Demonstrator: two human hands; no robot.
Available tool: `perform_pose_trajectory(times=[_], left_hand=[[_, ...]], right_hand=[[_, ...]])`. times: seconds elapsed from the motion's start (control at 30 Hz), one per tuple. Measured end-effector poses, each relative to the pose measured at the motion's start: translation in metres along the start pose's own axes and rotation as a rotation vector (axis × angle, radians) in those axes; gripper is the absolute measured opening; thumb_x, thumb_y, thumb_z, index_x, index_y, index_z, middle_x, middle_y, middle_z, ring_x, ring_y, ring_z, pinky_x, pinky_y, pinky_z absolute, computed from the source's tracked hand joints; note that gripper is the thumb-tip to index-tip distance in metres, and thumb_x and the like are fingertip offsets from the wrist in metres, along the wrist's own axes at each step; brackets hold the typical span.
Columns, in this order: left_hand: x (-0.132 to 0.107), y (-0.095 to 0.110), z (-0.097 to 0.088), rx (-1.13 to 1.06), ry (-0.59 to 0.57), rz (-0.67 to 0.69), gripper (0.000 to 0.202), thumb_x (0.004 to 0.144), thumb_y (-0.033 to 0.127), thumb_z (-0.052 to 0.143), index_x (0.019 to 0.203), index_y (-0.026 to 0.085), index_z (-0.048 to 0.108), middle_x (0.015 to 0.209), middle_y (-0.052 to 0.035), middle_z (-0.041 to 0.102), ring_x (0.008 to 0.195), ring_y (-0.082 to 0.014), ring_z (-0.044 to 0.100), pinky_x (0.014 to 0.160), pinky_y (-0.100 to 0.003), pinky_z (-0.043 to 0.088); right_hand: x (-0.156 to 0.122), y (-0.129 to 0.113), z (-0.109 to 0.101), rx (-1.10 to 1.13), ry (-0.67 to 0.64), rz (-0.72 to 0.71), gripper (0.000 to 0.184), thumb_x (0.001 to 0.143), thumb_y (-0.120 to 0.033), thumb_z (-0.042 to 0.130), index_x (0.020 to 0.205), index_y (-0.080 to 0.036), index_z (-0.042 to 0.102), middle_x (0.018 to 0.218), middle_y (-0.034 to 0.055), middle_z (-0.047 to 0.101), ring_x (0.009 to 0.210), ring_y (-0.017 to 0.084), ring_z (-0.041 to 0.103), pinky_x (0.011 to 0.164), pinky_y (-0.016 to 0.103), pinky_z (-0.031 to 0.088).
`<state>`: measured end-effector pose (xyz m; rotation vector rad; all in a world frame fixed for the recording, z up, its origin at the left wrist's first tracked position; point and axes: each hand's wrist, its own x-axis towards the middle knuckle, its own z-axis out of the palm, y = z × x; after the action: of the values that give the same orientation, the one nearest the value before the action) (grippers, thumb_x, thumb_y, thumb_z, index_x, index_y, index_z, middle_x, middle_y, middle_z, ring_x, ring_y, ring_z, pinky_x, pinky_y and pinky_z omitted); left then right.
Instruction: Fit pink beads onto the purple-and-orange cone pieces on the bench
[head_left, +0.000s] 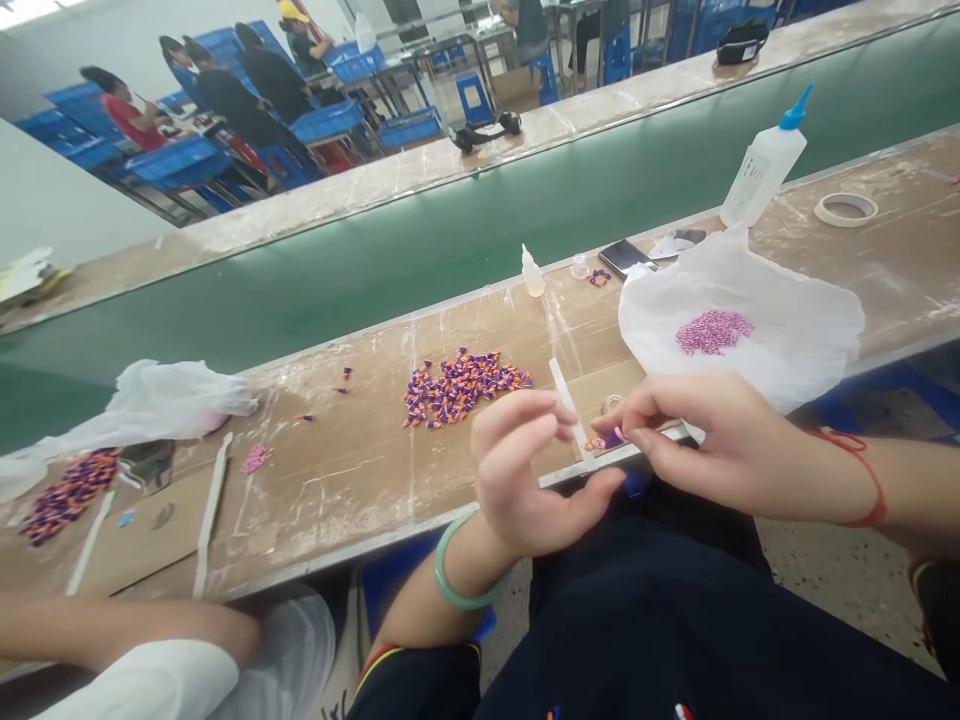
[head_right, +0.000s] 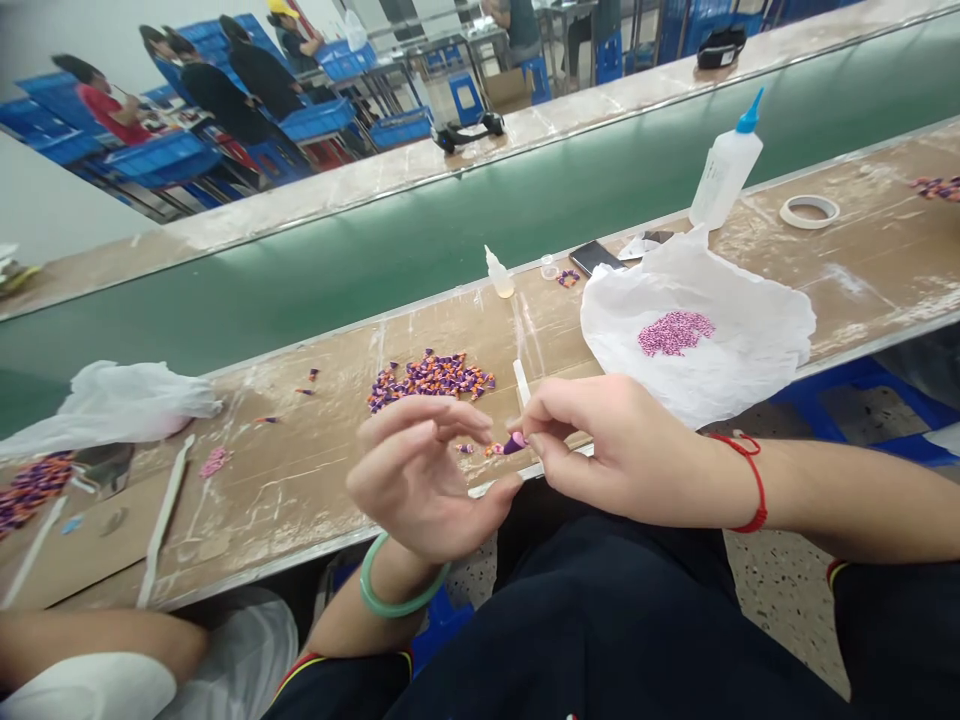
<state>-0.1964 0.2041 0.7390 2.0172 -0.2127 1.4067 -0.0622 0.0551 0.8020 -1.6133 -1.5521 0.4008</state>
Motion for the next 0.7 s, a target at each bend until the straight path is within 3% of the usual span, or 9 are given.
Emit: perform_pose_trajectory(times=[0.13, 0.27, 0.4, 0.7], left_hand=[[0.0, 0.008, 0.002, -0.315, -0.118, -0.374, 0.04, 0.083, 0.04, 0.077, 0.114, 0.021, 0.06, 0.086, -0.0008, 0.066, 0.065, -0.0096, 0.064, 0.057, -0.019, 0.057], [0.003, 0.013, 0.0, -0.308, -0.171, -0.481, 0.014, 0.086, 0.031, 0.074, 0.085, 0.017, 0.069, 0.073, -0.0034, 0.071, 0.062, -0.012, 0.065, 0.058, -0.022, 0.056], [0.005, 0.014, -0.002, -0.248, -0.195, -0.477, 0.01, 0.086, 0.026, 0.074, 0.083, 0.017, 0.072, 0.073, -0.0045, 0.074, 0.061, -0.0128, 0.067, 0.058, -0.023, 0.055], [0.007, 0.017, -0.002, -0.12, -0.164, -0.287, 0.008, 0.081, 0.015, 0.077, 0.082, 0.018, 0.07, 0.071, -0.0003, 0.074, 0.061, -0.011, 0.067, 0.059, -0.02, 0.055]], right_hand=[[-0.001, -0.001, 0.002, -0.082, -0.012, -0.042, 0.013, 0.084, -0.008, 0.05, 0.079, -0.018, 0.057, 0.072, -0.0012, 0.066, 0.062, 0.01, 0.058, 0.058, 0.021, 0.042], [-0.002, 0.001, 0.005, -0.206, 0.021, -0.144, 0.014, 0.088, -0.011, 0.049, 0.078, -0.018, 0.056, 0.066, -0.0015, 0.063, 0.057, 0.01, 0.055, 0.055, 0.023, 0.039], [-0.003, 0.004, 0.008, -0.323, 0.071, -0.252, 0.017, 0.091, -0.012, 0.047, 0.077, -0.018, 0.055, 0.065, 0.0, 0.061, 0.056, 0.011, 0.054, 0.054, 0.024, 0.038], [-0.006, 0.0, 0.007, -0.444, 0.046, -0.336, 0.02, 0.093, -0.01, 0.042, 0.082, -0.017, 0.058, 0.071, 0.0029, 0.064, 0.063, 0.014, 0.059, 0.058, 0.026, 0.043]])
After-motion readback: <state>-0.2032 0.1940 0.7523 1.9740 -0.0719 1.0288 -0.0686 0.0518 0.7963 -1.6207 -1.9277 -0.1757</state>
